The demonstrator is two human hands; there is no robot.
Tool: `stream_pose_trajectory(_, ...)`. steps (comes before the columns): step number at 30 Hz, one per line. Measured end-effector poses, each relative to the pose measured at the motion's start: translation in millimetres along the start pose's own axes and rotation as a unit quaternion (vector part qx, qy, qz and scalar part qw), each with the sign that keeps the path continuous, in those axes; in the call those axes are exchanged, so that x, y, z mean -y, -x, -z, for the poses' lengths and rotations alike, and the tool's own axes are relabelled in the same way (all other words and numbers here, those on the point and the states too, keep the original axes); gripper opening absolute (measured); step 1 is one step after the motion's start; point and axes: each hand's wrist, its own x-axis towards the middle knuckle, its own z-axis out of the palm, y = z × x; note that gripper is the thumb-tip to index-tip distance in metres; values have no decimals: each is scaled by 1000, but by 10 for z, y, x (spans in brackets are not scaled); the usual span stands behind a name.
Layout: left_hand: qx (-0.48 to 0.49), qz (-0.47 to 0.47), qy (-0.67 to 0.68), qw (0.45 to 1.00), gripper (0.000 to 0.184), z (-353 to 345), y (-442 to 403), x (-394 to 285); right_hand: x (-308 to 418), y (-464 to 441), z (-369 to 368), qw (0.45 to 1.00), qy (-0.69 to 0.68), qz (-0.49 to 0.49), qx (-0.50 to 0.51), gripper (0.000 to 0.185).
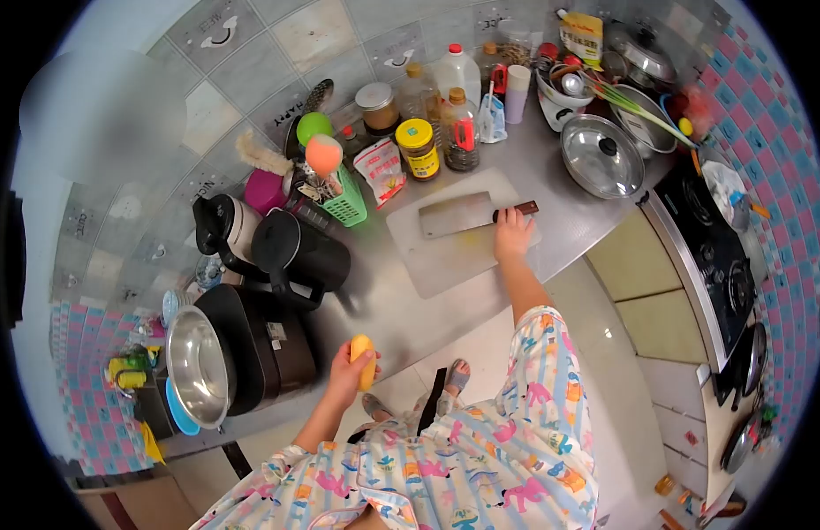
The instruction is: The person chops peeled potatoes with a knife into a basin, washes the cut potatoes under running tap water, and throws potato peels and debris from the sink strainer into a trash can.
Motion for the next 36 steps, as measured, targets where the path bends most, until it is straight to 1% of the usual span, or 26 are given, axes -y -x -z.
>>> stream_pose_trajectory(1,-5,8,25,1000,35,-13,3,-14,-31,-51,51,1000,15,18,21,39)
stream_pose_trajectory(3,-3,3,27,1000,36,-4,17,-28,-112,-119,106,995,49,52,62,32)
stream_pose_trajectory(4,-2,1,30,1000,37,9,37,-22,-149,-143,95,996,50,72,2,22)
stream_pose_trajectory(7,-2,-11,34,999,36,68,106,-10,-237,-84,121,987,46,106,111,23)
stream_pose_trajectory(8,1,-7,47,999,37,90,134,-13,-251,-40,73,980,8,82,181,31)
stream_pose_trajectory(11,18,3,89,996,40,206,297,-40,-97,379,468,975,-90,55,197,35)
stream_pose_trajectory(13,40,3,120,992,40,342,451,-35,108,757,691,977,-155,18,146,40)
stream_pose_trajectory(14,57,-8,126,990,40,450,502,-3,282,950,831,971,-189,-52,136,36)
stream_pose_trajectory(16,92,-25,140,986,41,712,680,134,578,1487,1126,966,-220,-94,96,30)
stream_pose_trajectory(19,142,-55,144,978,43,1181,1101,186,1138,2263,1766,905,-405,-126,21,23)
stream_pose_trajectory(22,169,-90,141,971,51,1836,1587,218,2003,2892,2720,840,-523,-143,-26,19)
stream_pose_trajectory(25,167,-121,177,962,61,2617,2094,441,2799,3577,3326,794,-606,-49,-4,12)
stream_pose_trajectory(26,183,-135,200,953,60,2914,2309,518,3137,3862,3740,731,-669,-92,99,13)
stream_pose_trajectory(29,119,-193,230,946,60,3683,2772,698,3914,4444,3863,704,-689,93,147,11)
stream_pose_trajectory(31,33,-198,253,947,51,4105,3022,798,4488,4645,4117,671,-677,127,276,6)
stream_pose_trajectory(32,-5,-185,254,949,48,4315,3171,865,4720,4812,4139,697,-633,118,314,6)
stream_pose_trajectory(34,-84,-182,260,944,37,4662,3288,929,5170,4961,4094,726,-585,181,312,9)
stream_pose_trajectory(35,-115,-199,244,942,38,4832,3355,1012,5378,5073,4084,738,-560,209,314,10)
stream_pose_trajectory(36,-144,-219,226,938,38,4995,3346,1090,5572,5137,4056,740,-559,212,309,13)
